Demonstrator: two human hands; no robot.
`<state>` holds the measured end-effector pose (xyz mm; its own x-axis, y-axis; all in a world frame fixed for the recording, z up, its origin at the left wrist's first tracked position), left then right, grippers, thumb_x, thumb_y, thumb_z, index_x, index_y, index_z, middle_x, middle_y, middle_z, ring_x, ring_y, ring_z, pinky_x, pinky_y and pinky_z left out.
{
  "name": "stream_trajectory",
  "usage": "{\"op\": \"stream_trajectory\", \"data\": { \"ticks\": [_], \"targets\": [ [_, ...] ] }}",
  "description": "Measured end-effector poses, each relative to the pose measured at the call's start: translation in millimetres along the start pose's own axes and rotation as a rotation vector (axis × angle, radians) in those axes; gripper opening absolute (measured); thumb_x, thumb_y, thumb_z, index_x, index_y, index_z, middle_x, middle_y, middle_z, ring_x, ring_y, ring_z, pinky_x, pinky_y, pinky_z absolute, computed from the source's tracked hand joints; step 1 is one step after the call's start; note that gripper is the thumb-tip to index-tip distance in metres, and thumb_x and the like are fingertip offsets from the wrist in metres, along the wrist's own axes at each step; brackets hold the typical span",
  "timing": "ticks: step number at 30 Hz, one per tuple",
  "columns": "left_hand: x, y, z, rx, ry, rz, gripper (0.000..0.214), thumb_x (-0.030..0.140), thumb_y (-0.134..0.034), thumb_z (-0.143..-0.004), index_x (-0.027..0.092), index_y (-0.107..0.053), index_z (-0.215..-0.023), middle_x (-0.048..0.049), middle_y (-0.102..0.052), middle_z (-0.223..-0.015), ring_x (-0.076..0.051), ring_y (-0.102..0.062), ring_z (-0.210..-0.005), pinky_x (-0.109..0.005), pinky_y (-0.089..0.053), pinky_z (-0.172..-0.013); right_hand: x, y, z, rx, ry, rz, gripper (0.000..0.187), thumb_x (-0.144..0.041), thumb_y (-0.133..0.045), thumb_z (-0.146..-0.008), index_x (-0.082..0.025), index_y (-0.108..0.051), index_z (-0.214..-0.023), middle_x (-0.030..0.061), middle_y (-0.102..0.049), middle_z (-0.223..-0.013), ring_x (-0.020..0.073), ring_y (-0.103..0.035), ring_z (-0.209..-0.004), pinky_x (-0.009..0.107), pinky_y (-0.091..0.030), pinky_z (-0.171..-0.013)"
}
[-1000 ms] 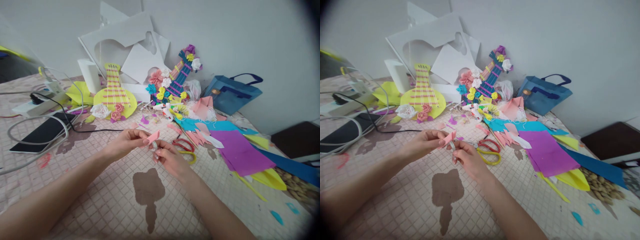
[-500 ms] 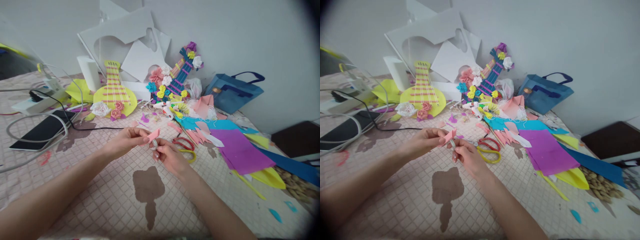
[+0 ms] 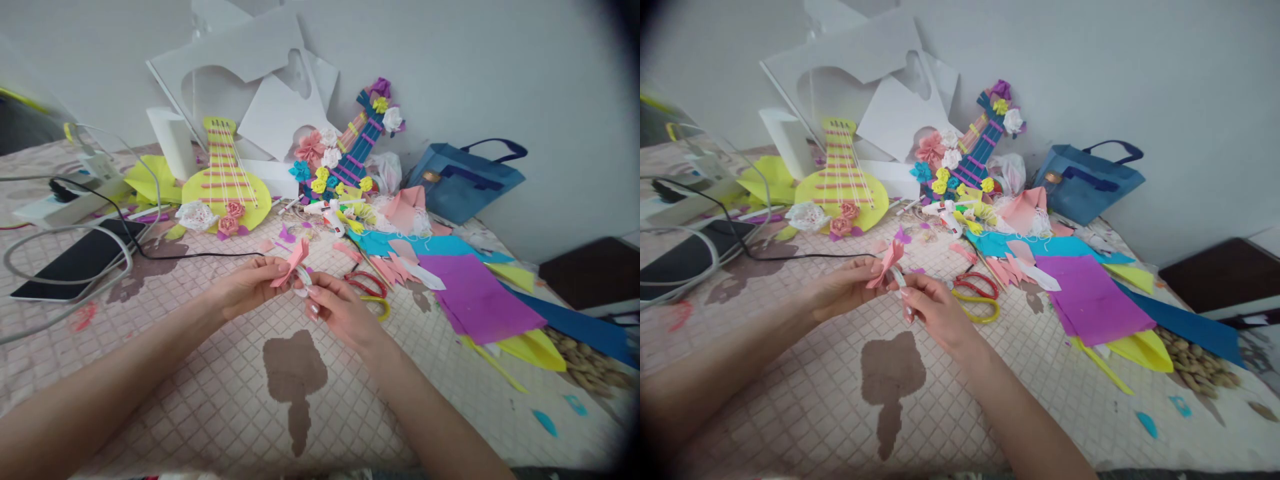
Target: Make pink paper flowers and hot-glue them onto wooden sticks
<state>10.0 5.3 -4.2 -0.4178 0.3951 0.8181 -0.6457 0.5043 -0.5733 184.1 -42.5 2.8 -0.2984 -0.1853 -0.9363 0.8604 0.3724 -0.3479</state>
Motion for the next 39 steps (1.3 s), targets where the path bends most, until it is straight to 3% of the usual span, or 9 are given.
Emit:
{"op": "stream_trajectory", "data": {
  "ticks": [6,10,17,22,39],
  "targets": [
    [1.2,-2.2,1.9,-0.005,-0.039,-0.098,0.016,0.027,-0.074,-0.076,0.013,-0.069,-0.071,-0.0019,-0.067,-0.068,-0.012,-0.064,-0.073,-0.020,-0.047,-0.070,5.7,-1.5,-1.7,0.061,-0.016,-0.057,0.014,-0.034,-0.066,-0.077,-0.020,-0.063,-0.080,-0.0036,-0.050,-0.065,0.0081,-0.040,-0.055,0.024,-0.033,-0.053],
    [3.2,-2.2,2.9,0.020,-0.049,-0.119,0.017,0.026,-0.075,-0.074,0.012,-0.068,-0.067,-0.0011,-0.066,-0.065,-0.012,-0.064,-0.073,-0.020,-0.047,-0.073,3.5,0.0,-1.9,0.072,-0.011,-0.047,0.016,-0.035,-0.066,-0.078,-0.019,-0.065,-0.081,-0.0015,-0.053,-0.071,0.0079,-0.040,-0.056,0.025,-0.032,-0.053],
    [2.6,3.5,0.8,0.006,-0.039,-0.069,0.013,0.026,-0.073,-0.078,0.013,-0.071,-0.074,0.0001,-0.066,-0.064,-0.008,-0.062,-0.067,-0.020,-0.047,-0.078,-5.3,3.2,0.8,0.007,-0.023,0.040,0.016,-0.032,-0.065,-0.080,-0.018,-0.067,-0.088,-0.0046,-0.046,-0.060,0.0076,-0.041,-0.055,0.025,-0.030,-0.054],
    [5.7,0.2,3.0,-0.011,-0.049,-0.107,0.016,0.027,-0.075,-0.075,0.013,-0.069,-0.070,-0.0016,-0.068,-0.067,-0.013,-0.065,-0.077,-0.022,-0.047,-0.077,-6.4,1.1,2.3,0.010,-0.042,0.001,0.016,-0.032,-0.065,-0.079,-0.018,-0.068,-0.085,-0.0044,-0.048,-0.059,0.0074,-0.043,-0.053,0.024,-0.032,-0.053],
    [4.9,-0.8,5.0,0.006,-0.062,-0.152,0.016,0.026,-0.074,-0.076,0.013,-0.068,-0.069,-0.0023,-0.068,-0.070,-0.014,-0.065,-0.076,-0.023,-0.045,-0.075,-2.6,0.0,1.0,0.054,-0.057,-0.122,0.011,-0.027,-0.069,-0.074,-0.019,-0.070,-0.082,-0.0017,-0.057,-0.067,0.0073,-0.046,-0.054,0.023,-0.039,-0.051]
  ]
}}
Point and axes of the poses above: each hand's wrist, its own z-axis away from the middle knuckle, its own y-axis out of the back of the hand, x = y × z, the point moved 1 cm from there along -z, towards the middle knuckle
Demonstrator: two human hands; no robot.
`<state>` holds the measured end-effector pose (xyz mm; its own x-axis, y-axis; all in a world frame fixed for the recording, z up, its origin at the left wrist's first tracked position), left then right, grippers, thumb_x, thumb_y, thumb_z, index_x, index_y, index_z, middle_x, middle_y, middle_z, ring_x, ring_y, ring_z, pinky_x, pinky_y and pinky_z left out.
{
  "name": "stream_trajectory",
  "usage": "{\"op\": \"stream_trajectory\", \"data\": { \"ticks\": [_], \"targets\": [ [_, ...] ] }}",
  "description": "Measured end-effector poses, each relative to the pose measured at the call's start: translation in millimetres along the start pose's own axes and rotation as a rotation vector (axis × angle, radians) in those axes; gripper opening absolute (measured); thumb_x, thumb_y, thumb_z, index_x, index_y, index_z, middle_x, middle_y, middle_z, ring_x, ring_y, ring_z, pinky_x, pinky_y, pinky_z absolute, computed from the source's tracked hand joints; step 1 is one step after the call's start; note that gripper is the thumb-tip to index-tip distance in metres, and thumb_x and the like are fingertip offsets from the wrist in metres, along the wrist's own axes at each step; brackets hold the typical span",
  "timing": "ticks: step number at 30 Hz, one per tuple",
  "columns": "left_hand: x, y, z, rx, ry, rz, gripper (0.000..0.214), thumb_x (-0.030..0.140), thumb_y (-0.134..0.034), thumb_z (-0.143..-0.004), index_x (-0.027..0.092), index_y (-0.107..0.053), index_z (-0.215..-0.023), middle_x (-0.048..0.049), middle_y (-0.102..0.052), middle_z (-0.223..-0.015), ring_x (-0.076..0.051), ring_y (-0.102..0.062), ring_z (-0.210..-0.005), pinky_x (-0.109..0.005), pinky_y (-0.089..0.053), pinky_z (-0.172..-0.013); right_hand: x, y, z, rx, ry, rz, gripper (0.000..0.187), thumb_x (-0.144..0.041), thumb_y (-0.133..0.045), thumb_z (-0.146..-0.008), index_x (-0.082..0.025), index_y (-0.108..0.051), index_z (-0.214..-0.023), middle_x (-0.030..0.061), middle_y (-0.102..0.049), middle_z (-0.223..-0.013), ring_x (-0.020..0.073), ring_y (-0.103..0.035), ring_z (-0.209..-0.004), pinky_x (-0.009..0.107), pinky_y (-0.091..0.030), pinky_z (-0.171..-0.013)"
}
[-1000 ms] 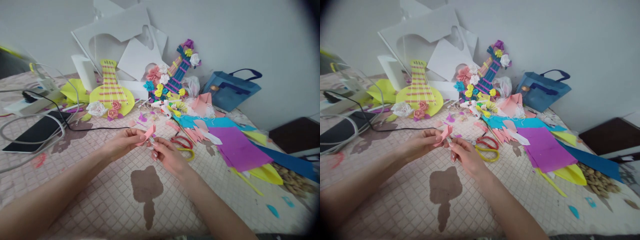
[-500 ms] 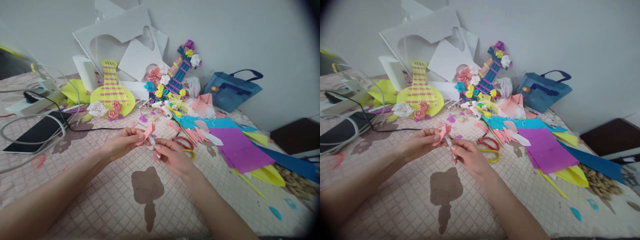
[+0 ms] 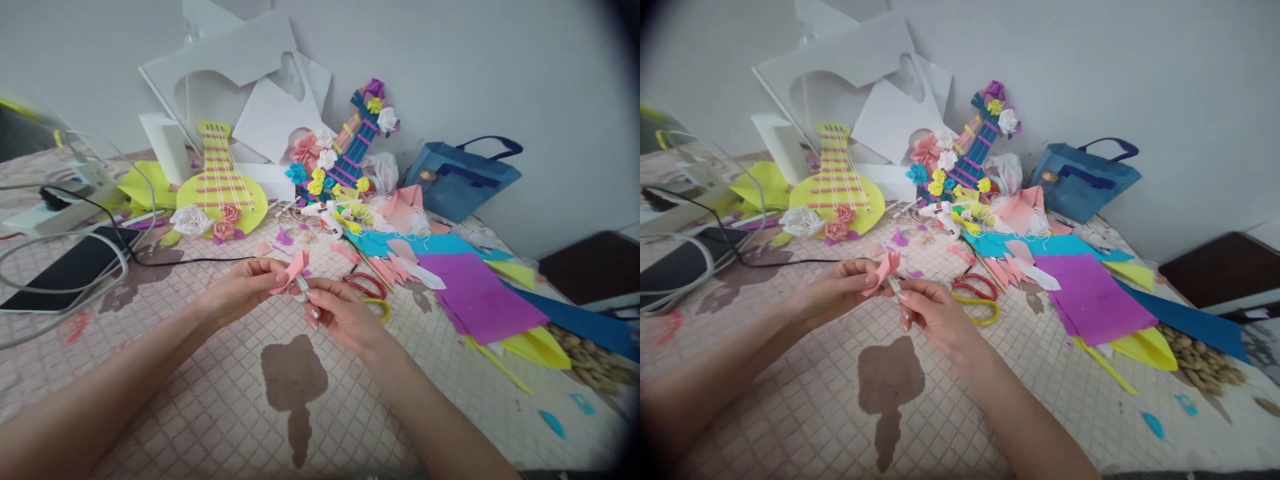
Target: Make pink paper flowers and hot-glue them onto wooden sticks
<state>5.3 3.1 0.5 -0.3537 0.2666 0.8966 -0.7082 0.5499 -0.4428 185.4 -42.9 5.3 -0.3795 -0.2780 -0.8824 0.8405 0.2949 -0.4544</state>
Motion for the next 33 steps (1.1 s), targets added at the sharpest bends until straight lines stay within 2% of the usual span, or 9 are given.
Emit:
{"op": "stream_trajectory", "data": {
  "ticks": [4,8,12,16,23,33],
  "targets": [
    [0.2,0.5,0.4,0.011,-0.005,-0.029,0.015,0.026,-0.074,-0.076,0.014,-0.068,-0.069,-0.0031,-0.070,-0.071,-0.014,-0.064,-0.075,-0.024,-0.045,-0.074,-0.2,-1.8,-0.2,-0.007,0.001,-0.013,0.012,-0.026,-0.069,-0.073,-0.018,-0.071,-0.083,0.0006,-0.061,-0.078,0.0064,-0.044,-0.054,0.023,-0.039,-0.051],
    [1.3,-2.3,0.6,-0.011,-0.011,-0.046,0.014,0.026,-0.072,-0.078,0.014,-0.069,-0.071,-0.0041,-0.071,-0.075,-0.014,-0.064,-0.074,-0.025,-0.045,-0.075,1.1,-2.0,-0.6,-0.003,-0.006,-0.017,0.013,-0.027,-0.071,-0.072,-0.019,-0.071,-0.082,0.0006,-0.062,-0.079,0.0065,-0.042,-0.054,0.023,-0.039,-0.050],
    [3.6,-6.6,1.0,-0.048,-0.030,-0.028,0.014,0.022,-0.071,-0.079,0.015,-0.068,-0.067,-0.0015,-0.069,-0.071,-0.013,-0.064,-0.076,-0.023,-0.045,-0.074,2.6,0.1,-0.7,-0.029,0.007,-0.006,0.011,-0.029,-0.069,-0.077,-0.020,-0.070,-0.081,-0.0022,-0.054,-0.067,0.0067,-0.040,-0.052,0.023,-0.037,-0.050],
    [3.9,-5.4,1.1,-0.023,0.000,-0.004,0.014,0.025,-0.073,-0.077,0.014,-0.069,-0.069,-0.0022,-0.069,-0.071,-0.013,-0.064,-0.075,-0.023,-0.045,-0.075,-0.6,0.3,0.6,-0.052,0.014,0.048,0.015,-0.033,-0.065,-0.081,-0.019,-0.071,-0.083,-0.0032,-0.047,-0.062,0.0079,-0.040,-0.054,0.023,-0.037,-0.051],
    [3.2,-1.2,-0.1,-0.012,0.014,0.018,0.017,0.026,-0.075,-0.075,0.014,-0.068,-0.064,-0.0025,-0.070,-0.071,-0.013,-0.064,-0.075,-0.023,-0.045,-0.075,-2.8,2.6,0.7,-0.033,-0.005,0.015,0.011,-0.026,-0.069,-0.077,-0.019,-0.069,-0.085,-0.0027,-0.051,-0.065,0.0076,-0.044,-0.057,0.023,-0.038,-0.054],
    [3.5,-4.4,0.8,0.001,-0.005,-0.015,0.017,0.025,-0.073,-0.076,0.014,-0.067,-0.065,-0.0025,-0.069,-0.070,-0.014,-0.064,-0.074,-0.025,-0.044,-0.074,-0.1,-0.5,-1.6,-0.001,0.003,0.015,0.014,-0.029,-0.070,-0.073,-0.019,-0.070,-0.083,-0.0005,-0.058,-0.073,0.0068,-0.043,-0.055,0.023,-0.039,-0.051]
  ]
}}
Point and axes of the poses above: each hand's wrist, its own z-axis away from the middle knuckle, its own y-axis out of the back of the hand, x = y × z, the point moved 1 cm from there along -z, towards the middle knuckle
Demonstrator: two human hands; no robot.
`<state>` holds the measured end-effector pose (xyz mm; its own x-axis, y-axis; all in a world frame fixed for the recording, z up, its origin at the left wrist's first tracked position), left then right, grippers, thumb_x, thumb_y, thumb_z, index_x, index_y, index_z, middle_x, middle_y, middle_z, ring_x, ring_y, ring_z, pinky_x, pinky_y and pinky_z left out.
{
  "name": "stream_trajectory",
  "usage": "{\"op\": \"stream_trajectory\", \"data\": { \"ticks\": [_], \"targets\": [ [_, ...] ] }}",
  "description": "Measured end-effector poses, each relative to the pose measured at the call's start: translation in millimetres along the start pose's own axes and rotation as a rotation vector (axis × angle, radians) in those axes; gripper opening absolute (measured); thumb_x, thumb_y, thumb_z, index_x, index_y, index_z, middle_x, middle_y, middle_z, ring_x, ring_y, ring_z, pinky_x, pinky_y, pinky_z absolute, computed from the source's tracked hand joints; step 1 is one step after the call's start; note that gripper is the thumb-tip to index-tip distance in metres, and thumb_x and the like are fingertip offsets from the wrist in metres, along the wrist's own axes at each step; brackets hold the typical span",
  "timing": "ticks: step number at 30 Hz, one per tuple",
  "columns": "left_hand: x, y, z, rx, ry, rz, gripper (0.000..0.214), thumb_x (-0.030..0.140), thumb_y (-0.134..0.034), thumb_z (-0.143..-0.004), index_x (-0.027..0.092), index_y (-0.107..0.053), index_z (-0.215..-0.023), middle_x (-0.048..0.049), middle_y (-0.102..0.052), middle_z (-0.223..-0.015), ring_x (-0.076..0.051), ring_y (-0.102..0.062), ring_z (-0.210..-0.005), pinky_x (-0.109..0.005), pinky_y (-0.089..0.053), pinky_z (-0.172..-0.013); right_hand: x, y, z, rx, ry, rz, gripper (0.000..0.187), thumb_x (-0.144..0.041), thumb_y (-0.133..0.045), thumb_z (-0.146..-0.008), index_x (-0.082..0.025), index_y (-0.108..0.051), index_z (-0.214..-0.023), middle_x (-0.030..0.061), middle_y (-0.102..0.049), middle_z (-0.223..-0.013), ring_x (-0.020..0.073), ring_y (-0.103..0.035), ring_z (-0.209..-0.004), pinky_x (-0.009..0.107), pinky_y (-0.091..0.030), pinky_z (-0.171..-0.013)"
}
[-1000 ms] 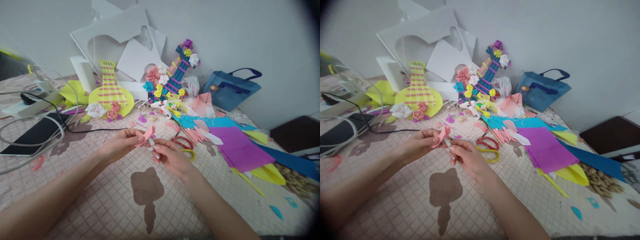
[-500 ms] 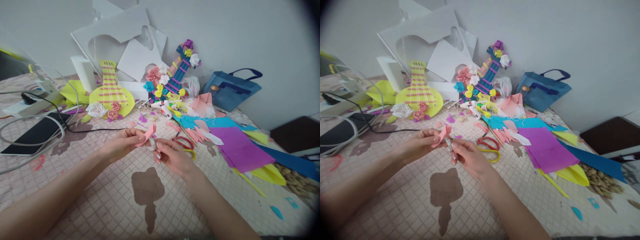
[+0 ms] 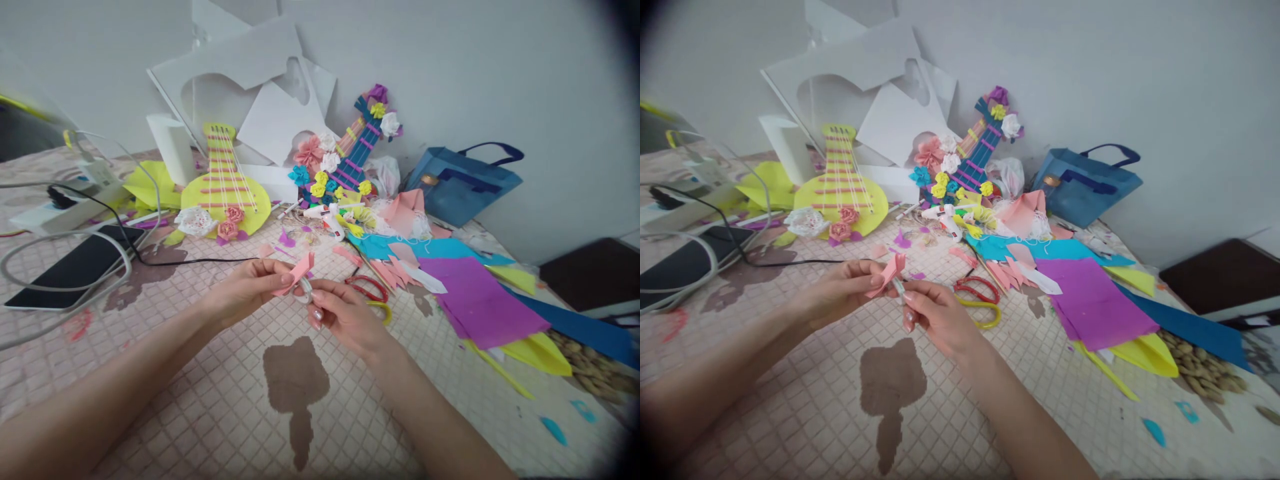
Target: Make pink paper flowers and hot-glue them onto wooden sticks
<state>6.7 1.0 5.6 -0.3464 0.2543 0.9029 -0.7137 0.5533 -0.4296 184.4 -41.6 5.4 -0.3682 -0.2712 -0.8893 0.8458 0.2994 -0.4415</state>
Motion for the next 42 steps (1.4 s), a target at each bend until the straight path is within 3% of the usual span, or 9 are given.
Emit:
{"op": "stream_trajectory", "data": {
  "ticks": [11,17,26,33,38,42],
  "targets": [
    [0.7,-5.8,1.7,-0.002,-0.045,-0.141,0.012,0.024,-0.070,-0.078,0.015,-0.068,-0.071,-0.0021,-0.069,-0.076,-0.014,-0.062,-0.075,-0.026,-0.043,-0.073,0.5,-0.8,-0.9,0.006,0.021,0.042,0.012,-0.029,-0.067,-0.074,-0.018,-0.069,-0.075,0.0002,-0.060,-0.074,0.0065,-0.042,-0.051,0.023,-0.037,-0.049],
    [2.9,-6.0,1.3,-0.022,-0.045,-0.155,0.015,0.024,-0.069,-0.080,0.015,-0.066,-0.068,-0.0030,-0.070,-0.077,-0.014,-0.061,-0.076,-0.027,-0.044,-0.074,1.8,2.3,-0.4,-0.029,0.034,0.122,0.011,-0.025,-0.061,-0.077,-0.019,-0.068,-0.082,-0.0002,-0.058,-0.072,0.0079,-0.042,-0.054,0.025,-0.034,-0.053],
    [-3.7,-1.4,-0.4,0.020,0.073,0.214,0.023,0.026,-0.075,-0.074,0.011,-0.065,-0.059,-0.0018,-0.064,-0.063,-0.012,-0.063,-0.073,-0.020,-0.050,-0.075,-0.7,2.3,1.6,-0.098,0.040,0.094,0.013,-0.029,-0.064,-0.079,-0.019,-0.068,-0.087,-0.0035,-0.051,-0.067,0.0057,-0.038,-0.051,0.024,-0.031,-0.051],
    [-12.3,-1.0,-2.6,0.087,0.112,0.446,0.009,0.019,-0.074,-0.074,0.011,-0.070,-0.077,-0.0025,-0.069,-0.076,-0.012,-0.066,-0.075,-0.019,-0.054,-0.076,-1.6,4.1,1.1,-0.140,0.100,0.132,0.017,-0.032,-0.066,-0.081,-0.022,-0.070,-0.093,-0.0047,-0.048,-0.064,0.0062,-0.042,-0.053,0.023,-0.033,-0.052],
    [-11.1,2.3,-0.2,-0.010,0.120,0.315,0.017,0.023,-0.075,-0.074,0.012,-0.066,-0.065,-0.0025,-0.066,-0.070,-0.017,-0.067,-0.084,-0.026,-0.052,-0.086,-2.2,7.4,1.4,-0.066,0.078,0.083,0.013,-0.030,-0.061,-0.083,-0.019,-0.069,-0.085,-0.0010,-0.057,-0.078,0.0050,-0.042,-0.055,0.022,-0.035,-0.052],
    [-8.6,5.4,1.2,-0.089,0.088,0.099,0.015,0.023,-0.074,-0.075,0.013,-0.066,-0.068,-0.0014,-0.061,-0.065,-0.018,-0.065,-0.081,-0.029,-0.049,-0.082,-4.0,5.7,2.5,-0.021,0.016,0.040,0.012,-0.027,-0.063,-0.079,-0.016,-0.068,-0.077,0.0008,-0.060,-0.080,0.0040,-0.042,-0.051,0.021,-0.035,-0.048]
  ]
}}
Point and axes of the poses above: each hand's wrist, its own z-axis away from the middle knuckle, its own y-axis out of the back of the hand, x = y × z, the point moved 1 cm from there along -z, towards the middle knuckle
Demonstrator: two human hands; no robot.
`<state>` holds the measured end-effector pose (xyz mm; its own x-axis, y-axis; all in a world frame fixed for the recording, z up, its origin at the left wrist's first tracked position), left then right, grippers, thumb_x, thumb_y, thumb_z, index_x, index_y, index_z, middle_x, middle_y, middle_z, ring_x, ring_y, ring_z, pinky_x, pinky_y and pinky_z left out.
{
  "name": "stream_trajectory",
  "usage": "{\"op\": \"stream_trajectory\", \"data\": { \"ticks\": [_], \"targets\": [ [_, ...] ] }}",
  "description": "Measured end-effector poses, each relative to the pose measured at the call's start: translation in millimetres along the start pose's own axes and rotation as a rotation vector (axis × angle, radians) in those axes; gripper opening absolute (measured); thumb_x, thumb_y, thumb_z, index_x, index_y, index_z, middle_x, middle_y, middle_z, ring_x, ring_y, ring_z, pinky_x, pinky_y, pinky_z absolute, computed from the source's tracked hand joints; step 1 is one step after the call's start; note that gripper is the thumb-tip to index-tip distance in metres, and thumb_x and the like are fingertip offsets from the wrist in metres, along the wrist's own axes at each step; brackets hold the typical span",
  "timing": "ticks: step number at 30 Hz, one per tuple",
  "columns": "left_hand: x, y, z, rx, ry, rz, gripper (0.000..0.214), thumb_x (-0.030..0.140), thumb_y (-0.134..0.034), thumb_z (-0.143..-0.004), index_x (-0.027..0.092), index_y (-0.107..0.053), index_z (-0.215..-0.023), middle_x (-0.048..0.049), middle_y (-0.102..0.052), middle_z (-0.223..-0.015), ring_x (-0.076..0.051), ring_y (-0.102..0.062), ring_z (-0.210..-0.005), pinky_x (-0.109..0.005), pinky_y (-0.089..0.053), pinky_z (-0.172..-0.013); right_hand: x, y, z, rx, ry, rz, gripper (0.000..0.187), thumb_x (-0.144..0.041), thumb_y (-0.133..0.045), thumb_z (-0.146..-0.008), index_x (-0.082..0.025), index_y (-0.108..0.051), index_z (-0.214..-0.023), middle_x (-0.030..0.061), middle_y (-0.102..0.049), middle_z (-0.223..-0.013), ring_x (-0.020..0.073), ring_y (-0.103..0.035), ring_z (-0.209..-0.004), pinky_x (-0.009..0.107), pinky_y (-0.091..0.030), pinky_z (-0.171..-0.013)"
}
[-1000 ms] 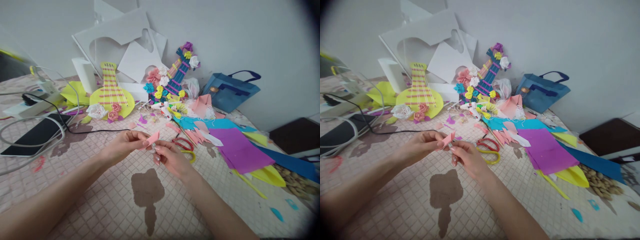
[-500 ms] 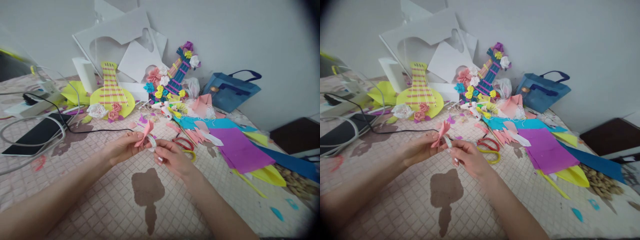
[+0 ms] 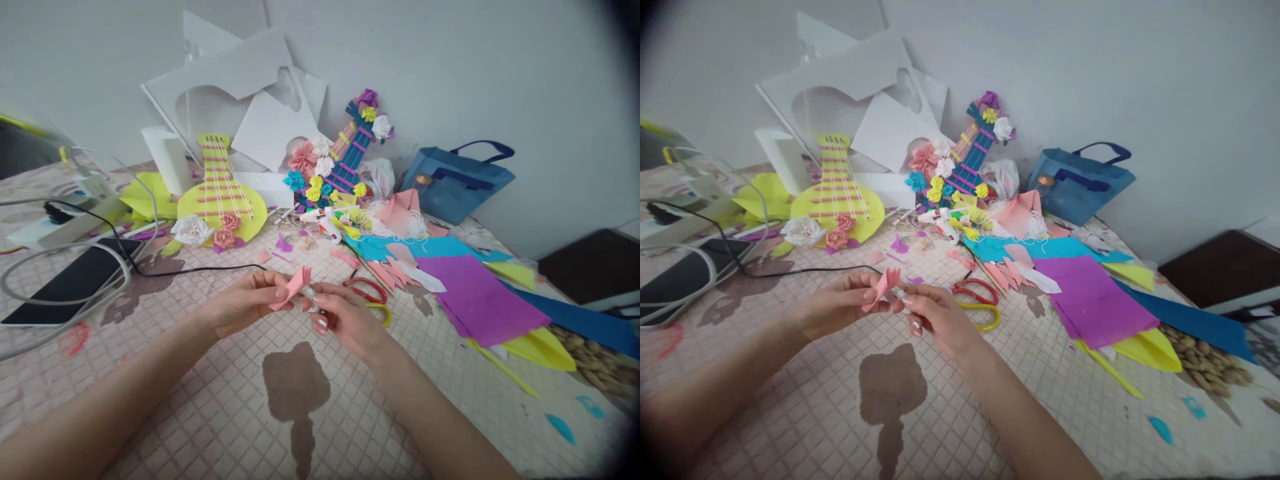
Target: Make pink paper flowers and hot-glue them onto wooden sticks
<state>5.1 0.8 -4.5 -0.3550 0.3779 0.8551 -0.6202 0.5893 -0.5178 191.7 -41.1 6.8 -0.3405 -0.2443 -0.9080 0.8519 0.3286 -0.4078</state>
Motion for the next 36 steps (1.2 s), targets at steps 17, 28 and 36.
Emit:
{"op": "stream_trajectory", "data": {
  "ticks": [17,28,36],
  "targets": [
    [-1.2,-4.7,-3.0,-0.010,-0.040,-0.097,0.015,0.024,-0.074,-0.075,0.014,-0.068,-0.066,-0.0003,-0.062,-0.065,-0.011,-0.057,-0.068,-0.020,-0.042,-0.066,-0.3,-4.3,0.3,0.098,-0.040,0.059,0.015,-0.028,-0.063,-0.075,-0.015,-0.063,-0.068,-0.0007,-0.058,-0.069,0.0049,-0.039,-0.050,0.021,-0.034,-0.047],
    [-2.7,-1.5,-7.0,0.107,-0.018,0.257,0.019,0.023,-0.081,-0.067,0.012,-0.065,-0.065,-0.0001,-0.064,-0.066,-0.010,-0.061,-0.072,-0.019,-0.050,-0.075,-4.5,-3.0,0.7,-0.102,0.036,0.008,0.017,-0.027,-0.066,-0.078,-0.021,-0.071,-0.093,-0.0009,-0.061,-0.080,0.0065,-0.049,-0.059,0.022,-0.042,-0.058],
    [-6.7,0.1,-5.8,0.076,-0.020,0.301,0.015,0.023,-0.078,-0.071,0.012,-0.068,-0.076,-0.0016,-0.067,-0.073,-0.010,-0.063,-0.075,-0.019,-0.051,-0.076,-1.0,2.1,-0.6,-0.124,0.052,0.042,0.021,-0.030,-0.067,-0.080,-0.023,-0.072,-0.099,0.0026,-0.065,-0.098,0.0060,-0.049,-0.059,0.022,-0.044,-0.056]
  ]
}}
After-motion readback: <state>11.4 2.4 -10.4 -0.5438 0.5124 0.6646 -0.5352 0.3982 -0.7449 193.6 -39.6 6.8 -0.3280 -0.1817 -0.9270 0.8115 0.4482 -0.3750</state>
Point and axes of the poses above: each hand's wrist, its own z-axis away from the middle knuckle, its own y-axis out of the back of the hand, x = y × z, the point moved 1 cm from there along -z, towards the middle knuckle
